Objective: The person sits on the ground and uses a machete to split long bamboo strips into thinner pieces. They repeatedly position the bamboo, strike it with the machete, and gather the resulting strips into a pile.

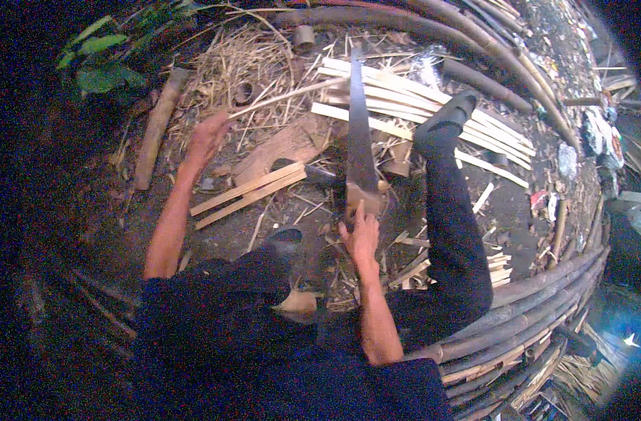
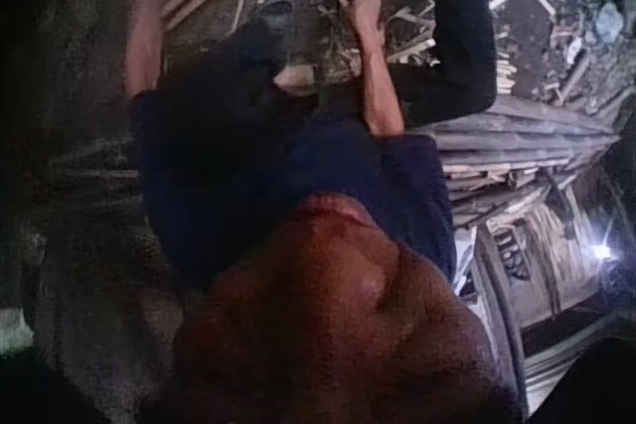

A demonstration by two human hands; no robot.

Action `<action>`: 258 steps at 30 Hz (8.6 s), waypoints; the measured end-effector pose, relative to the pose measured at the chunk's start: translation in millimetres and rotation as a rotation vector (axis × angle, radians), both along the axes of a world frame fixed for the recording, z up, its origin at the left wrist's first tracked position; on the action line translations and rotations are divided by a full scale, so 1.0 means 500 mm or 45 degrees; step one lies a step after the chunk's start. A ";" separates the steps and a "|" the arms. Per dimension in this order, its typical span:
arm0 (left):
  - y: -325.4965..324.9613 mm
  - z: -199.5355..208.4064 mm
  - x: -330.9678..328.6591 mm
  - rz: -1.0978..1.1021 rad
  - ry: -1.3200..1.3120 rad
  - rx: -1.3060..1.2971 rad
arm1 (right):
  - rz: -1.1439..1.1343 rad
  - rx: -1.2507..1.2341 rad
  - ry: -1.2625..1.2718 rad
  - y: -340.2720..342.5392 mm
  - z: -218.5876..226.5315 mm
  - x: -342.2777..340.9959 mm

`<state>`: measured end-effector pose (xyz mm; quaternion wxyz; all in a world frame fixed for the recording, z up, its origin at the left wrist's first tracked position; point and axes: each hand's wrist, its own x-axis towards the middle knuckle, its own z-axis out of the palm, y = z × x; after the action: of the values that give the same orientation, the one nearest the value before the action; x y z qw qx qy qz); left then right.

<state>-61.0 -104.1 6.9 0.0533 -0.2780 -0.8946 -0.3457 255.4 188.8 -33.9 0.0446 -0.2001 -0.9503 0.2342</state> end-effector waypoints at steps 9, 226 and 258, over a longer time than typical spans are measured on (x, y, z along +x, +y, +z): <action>-0.166 -0.032 0.245 0.384 -0.929 0.821 | 0.579 0.041 0.207 -0.152 -0.022 -0.220; 0.162 -0.066 0.055 0.204 -0.172 -0.231 | -0.098 -0.944 0.468 -0.162 0.173 -0.134; 0.152 -0.109 0.014 0.283 -0.126 -0.406 | -0.124 -0.916 0.424 -0.165 0.189 -0.042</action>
<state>-54.2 -28.2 -47.7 0.0024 -0.1650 -0.9648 -0.2048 234.4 106.3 60.4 0.1361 -0.2072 -0.7769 0.5788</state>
